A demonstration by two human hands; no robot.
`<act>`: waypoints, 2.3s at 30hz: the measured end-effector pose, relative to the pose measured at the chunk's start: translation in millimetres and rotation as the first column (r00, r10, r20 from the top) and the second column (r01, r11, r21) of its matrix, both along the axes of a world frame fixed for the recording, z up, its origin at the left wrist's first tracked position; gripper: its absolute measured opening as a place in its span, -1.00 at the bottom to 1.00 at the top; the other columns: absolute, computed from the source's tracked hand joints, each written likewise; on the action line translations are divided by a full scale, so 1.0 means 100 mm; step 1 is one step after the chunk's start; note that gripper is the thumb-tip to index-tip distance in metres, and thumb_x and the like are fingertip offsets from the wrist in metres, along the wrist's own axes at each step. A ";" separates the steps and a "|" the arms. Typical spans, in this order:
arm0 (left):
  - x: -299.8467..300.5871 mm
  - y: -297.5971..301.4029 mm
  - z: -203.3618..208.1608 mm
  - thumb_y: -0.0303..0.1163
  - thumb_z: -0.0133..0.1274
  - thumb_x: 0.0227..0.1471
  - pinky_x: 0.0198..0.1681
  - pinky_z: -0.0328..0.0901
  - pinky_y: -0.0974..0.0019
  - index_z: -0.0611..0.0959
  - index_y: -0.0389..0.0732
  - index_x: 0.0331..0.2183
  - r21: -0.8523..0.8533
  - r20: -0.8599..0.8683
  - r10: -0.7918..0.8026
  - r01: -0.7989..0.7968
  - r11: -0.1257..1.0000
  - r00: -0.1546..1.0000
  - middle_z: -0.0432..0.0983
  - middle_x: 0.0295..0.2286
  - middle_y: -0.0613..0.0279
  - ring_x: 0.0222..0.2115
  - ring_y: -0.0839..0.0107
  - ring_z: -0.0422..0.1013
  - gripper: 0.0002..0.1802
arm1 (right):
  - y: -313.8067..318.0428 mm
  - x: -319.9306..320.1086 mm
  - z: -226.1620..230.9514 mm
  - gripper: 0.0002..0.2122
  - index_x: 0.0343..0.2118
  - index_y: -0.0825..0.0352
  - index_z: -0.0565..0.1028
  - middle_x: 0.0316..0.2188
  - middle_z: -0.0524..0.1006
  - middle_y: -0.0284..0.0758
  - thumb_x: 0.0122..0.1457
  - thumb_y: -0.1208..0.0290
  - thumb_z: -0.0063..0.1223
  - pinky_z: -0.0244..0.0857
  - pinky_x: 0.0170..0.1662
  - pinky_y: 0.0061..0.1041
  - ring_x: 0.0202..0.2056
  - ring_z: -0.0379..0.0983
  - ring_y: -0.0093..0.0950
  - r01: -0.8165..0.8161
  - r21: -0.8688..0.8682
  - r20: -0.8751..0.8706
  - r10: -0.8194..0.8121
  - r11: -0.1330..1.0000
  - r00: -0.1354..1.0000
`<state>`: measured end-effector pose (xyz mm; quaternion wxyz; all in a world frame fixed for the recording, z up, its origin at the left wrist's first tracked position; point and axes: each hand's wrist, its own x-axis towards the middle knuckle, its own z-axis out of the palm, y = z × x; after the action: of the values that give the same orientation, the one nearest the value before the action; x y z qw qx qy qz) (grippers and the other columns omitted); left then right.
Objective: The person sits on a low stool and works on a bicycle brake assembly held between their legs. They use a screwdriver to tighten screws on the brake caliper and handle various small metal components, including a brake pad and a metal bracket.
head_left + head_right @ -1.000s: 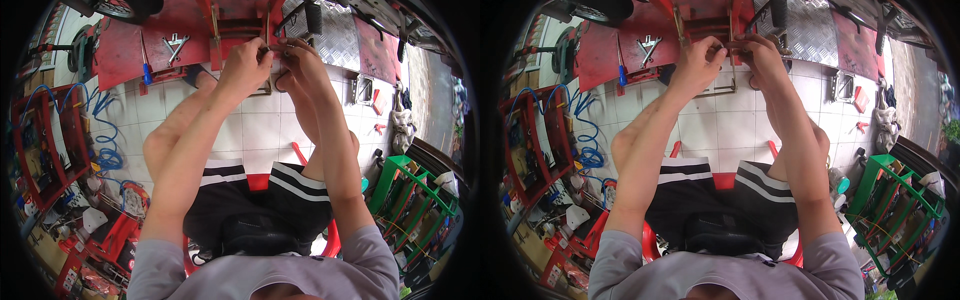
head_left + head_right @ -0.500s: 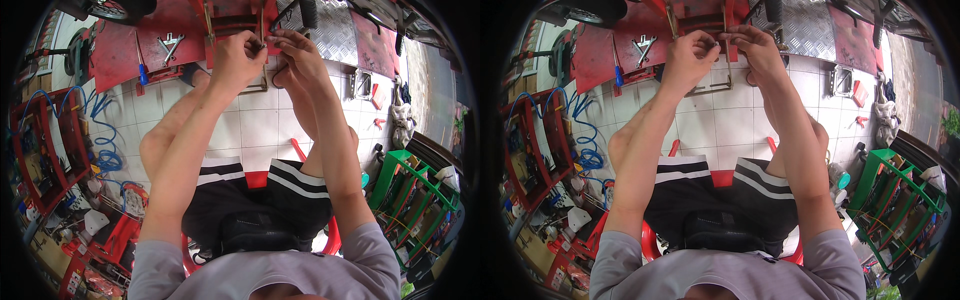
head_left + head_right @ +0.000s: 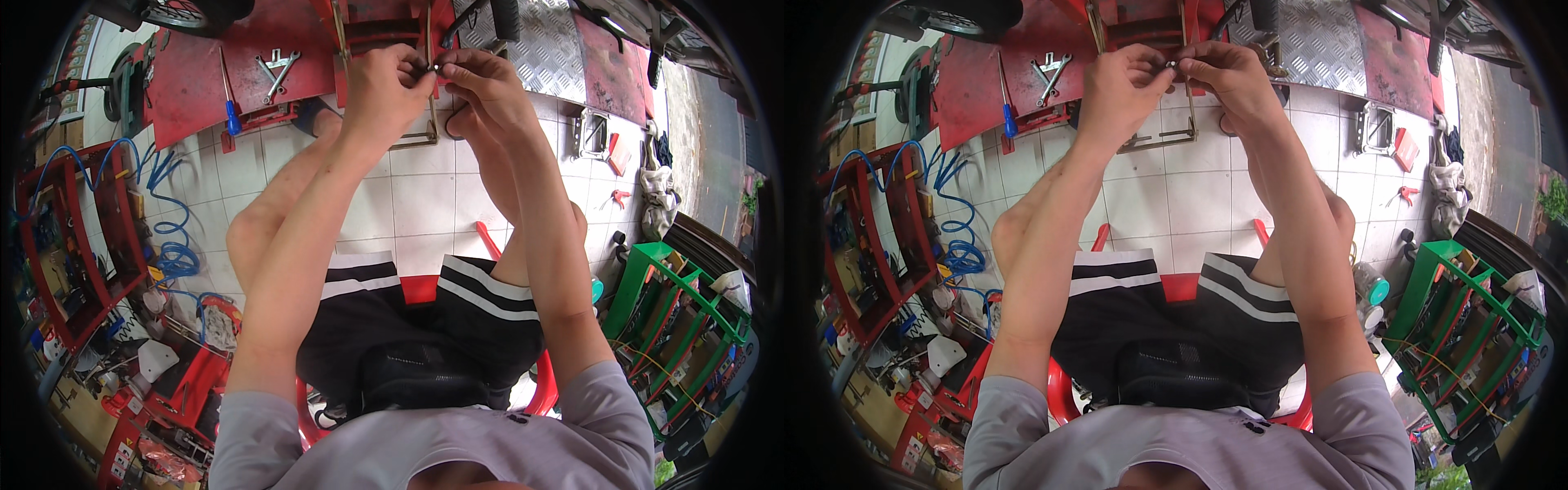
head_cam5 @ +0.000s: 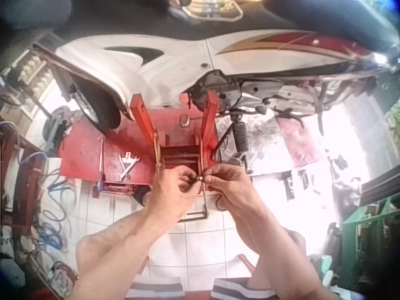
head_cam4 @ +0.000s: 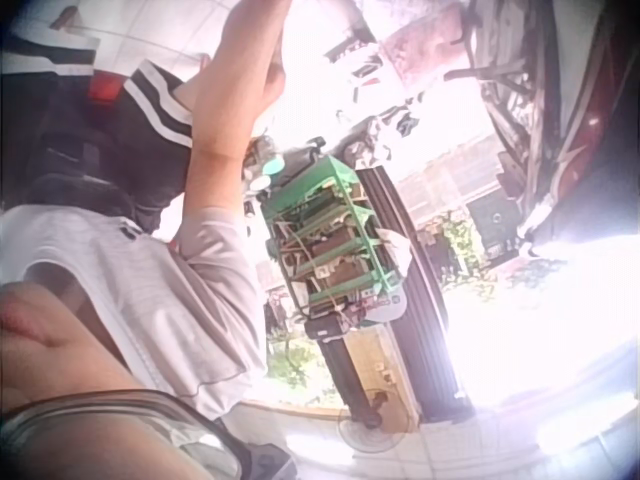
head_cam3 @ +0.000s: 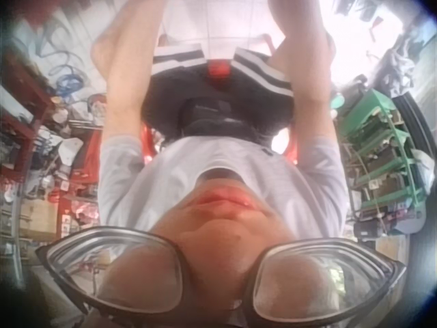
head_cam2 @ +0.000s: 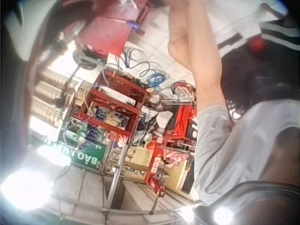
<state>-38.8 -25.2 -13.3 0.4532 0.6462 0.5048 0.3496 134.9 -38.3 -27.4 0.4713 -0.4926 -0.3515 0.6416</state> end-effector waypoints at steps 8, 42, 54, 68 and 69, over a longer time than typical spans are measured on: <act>0.00 -0.01 0.07 -0.56 0.16 -0.06 -0.38 0.43 0.48 0.62 -0.41 -0.33 -0.007 0.009 0.016 -0.016 1.000 1.000 0.63 -0.50 0.10 -0.46 0.43 0.59 -0.82 | 0.00 -0.02 -0.04 -0.85 -0.22 0.45 0.52 -0.31 0.56 -0.28 0.16 0.54 0.14 0.41 -0.13 -0.52 -0.27 0.52 -0.50 -0.040 0.056 -0.100 0.045 0.998 0.994; 0.02 -0.02 -0.09 -0.38 0.08 0.11 -0.40 0.39 0.34 0.60 -0.34 -0.27 0.044 -0.060 -0.033 0.035 0.998 0.998 0.62 -0.46 0.13 -0.46 0.41 0.54 -0.79 | 0.01 0.00 0.04 -0.81 -0.14 0.43 0.49 -0.32 0.56 -0.29 0.25 0.47 0.01 0.36 -0.20 -0.57 -0.30 0.52 -0.53 -0.051 -0.100 -0.080 0.044 0.994 0.996; -1.39 0.77 0.19 -0.27 0.08 0.09 -0.36 0.39 0.34 0.64 -0.32 -0.21 -0.165 -0.602 0.024 -0.154 0.974 0.798 0.63 -0.43 0.10 -0.44 0.40 0.54 -0.68 | 0.04 0.13 -0.09 -0.86 -0.20 0.44 0.50 -0.27 0.51 -0.30 0.26 0.54 -0.07 0.34 -0.22 -0.67 -0.29 0.45 -0.62 0.063 -0.041 -0.166 -0.069 0.997 0.984; -1.88 1.69 -2.37 -0.16 0.23 -0.14 -0.15 0.41 0.11 0.74 0.03 -0.26 0.173 -0.737 0.450 -0.503 0.847 0.504 0.63 -0.33 0.09 -0.24 0.09 0.54 -0.69 | 0.07 0.05 0.03 -0.84 -0.21 0.34 0.54 -0.35 0.55 -0.40 0.14 0.50 0.06 0.27 -0.14 -0.63 -0.28 0.44 -0.63 -0.022 -0.155 -0.107 0.005 0.988 0.994; -1.79 1.68 -2.29 -0.17 0.24 -0.15 -0.15 0.41 0.11 0.74 0.04 -0.26 0.196 -0.751 0.461 -0.507 0.839 0.472 0.63 -0.33 0.09 -0.24 0.09 0.54 -0.69 | 0.06 0.04 0.03 -0.83 -0.21 0.34 0.54 -0.35 0.55 -0.40 0.13 0.49 0.06 0.26 -0.15 -0.64 -0.28 0.44 -0.63 0.007 -0.171 -0.085 -0.022 0.985 0.996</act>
<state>-217.6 142.9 -242.1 0.0909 0.5496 0.8191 0.1367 138.8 -32.3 -24.9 0.4467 -0.5056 -0.2710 0.6866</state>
